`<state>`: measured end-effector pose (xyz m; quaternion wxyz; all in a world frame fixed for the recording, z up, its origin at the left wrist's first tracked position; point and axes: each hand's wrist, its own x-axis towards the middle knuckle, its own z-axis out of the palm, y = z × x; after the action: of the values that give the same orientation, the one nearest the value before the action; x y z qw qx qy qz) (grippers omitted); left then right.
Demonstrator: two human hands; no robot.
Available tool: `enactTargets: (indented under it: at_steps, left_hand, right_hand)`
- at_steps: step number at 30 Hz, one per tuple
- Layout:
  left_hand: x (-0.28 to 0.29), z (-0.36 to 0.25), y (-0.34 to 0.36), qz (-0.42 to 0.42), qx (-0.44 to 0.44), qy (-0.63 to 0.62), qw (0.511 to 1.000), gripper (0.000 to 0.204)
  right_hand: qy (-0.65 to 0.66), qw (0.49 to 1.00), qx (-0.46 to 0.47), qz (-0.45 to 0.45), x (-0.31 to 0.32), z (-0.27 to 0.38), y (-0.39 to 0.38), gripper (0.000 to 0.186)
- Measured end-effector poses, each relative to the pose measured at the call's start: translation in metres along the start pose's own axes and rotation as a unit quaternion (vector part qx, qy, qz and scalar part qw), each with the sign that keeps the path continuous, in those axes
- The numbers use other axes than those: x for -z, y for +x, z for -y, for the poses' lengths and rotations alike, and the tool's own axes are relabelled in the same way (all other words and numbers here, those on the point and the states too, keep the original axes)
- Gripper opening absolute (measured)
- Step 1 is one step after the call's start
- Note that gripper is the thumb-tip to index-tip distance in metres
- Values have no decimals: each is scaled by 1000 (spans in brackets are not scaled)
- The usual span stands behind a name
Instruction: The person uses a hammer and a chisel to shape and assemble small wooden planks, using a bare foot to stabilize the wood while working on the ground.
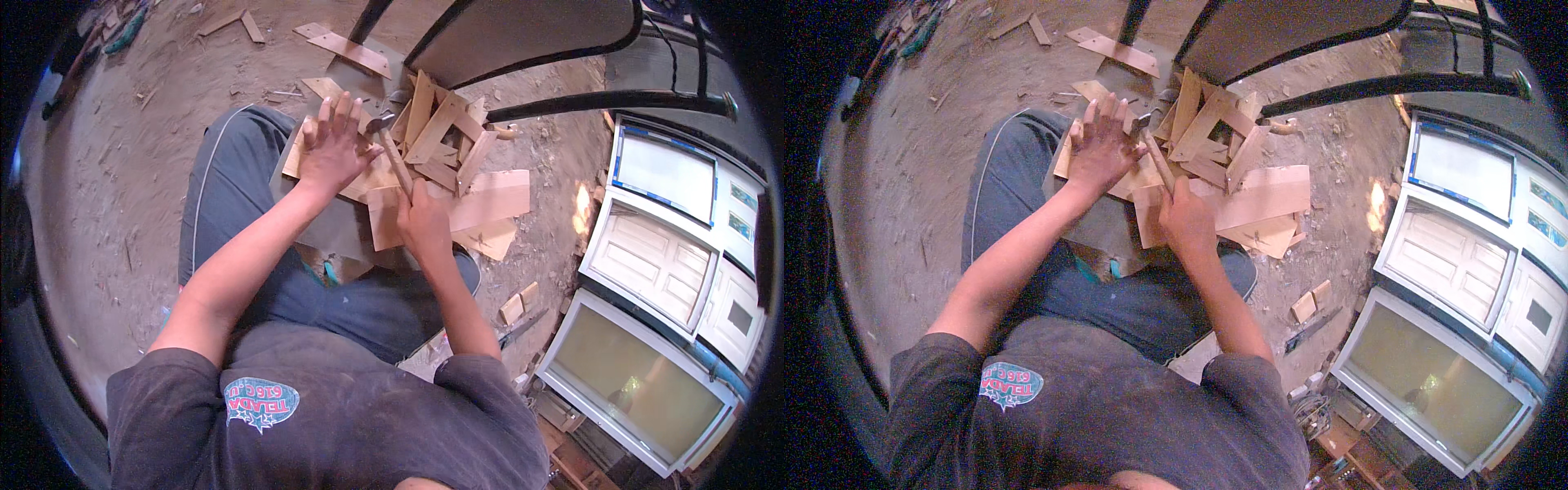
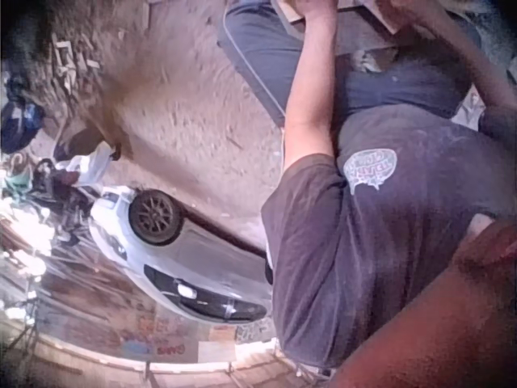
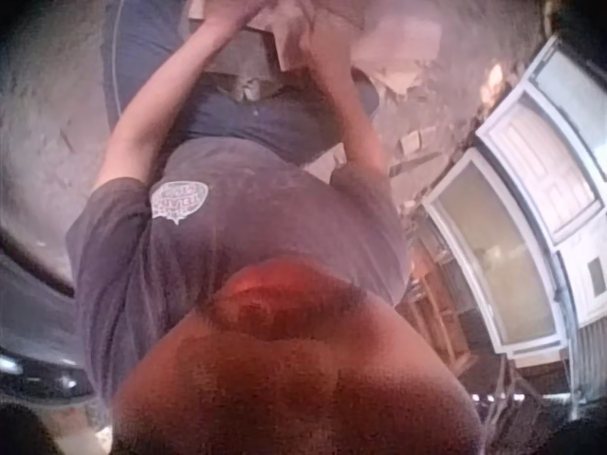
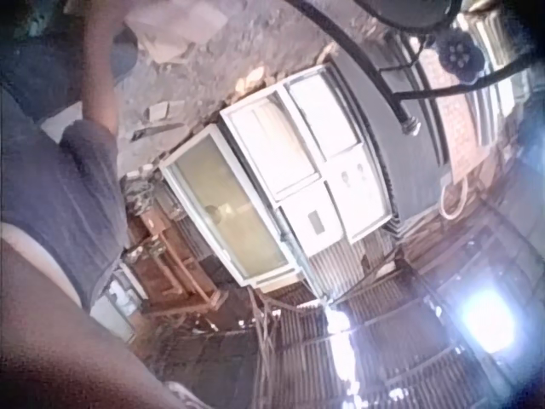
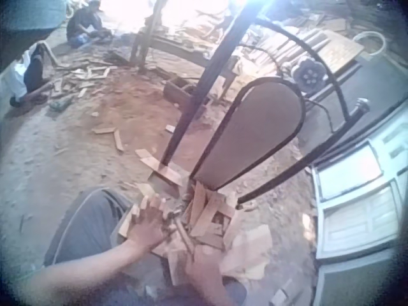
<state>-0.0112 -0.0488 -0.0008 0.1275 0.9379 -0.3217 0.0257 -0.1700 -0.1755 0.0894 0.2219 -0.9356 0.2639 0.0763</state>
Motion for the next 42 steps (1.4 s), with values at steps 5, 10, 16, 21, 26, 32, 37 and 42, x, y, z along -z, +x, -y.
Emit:
enactTargets:
  at_steps: [5, 10, 16, 21, 26, 32, 37, 42]
  left_hand:
    - [6, 1, -3, -79, -38, -88, 992, 101]
    - [7, 19, -6, -169, -52, -177, 968, 92]
    - [27, 26, -18, -42, -57, -108, 992, 69]
    - [31, 36, -18, -70, -90, -131, 985, 49]
    - [83, 39, -16, -69, -26, -414, 907, 41]
    - [150, 74, -36, -16, 39, -679, 733, 49]
    - [147, 96, -48, 98, 61, -694, 710, 45]
    - [101, 93, -34, 197, 93, -632, 744, 47]
  right_hand:
    - [59, 997, -30, -33, 28, 4, -39, 38]
    - [193, 970, -146, -35, 76, 28, -128, 36]
    - [219, 949, -209, -84, 30, 17, -224, 35]
    - [227, 937, -246, -102, -3, 33, -249, 36]
    - [344, 896, -243, -136, -7, 59, -250, 40]
    - [405, 884, -199, -125, -16, 83, -223, 37]
    - [417, 889, -114, -148, -6, 120, -204, 16]
    - [424, 893, -143, -55, -6, 125, -203, 28]
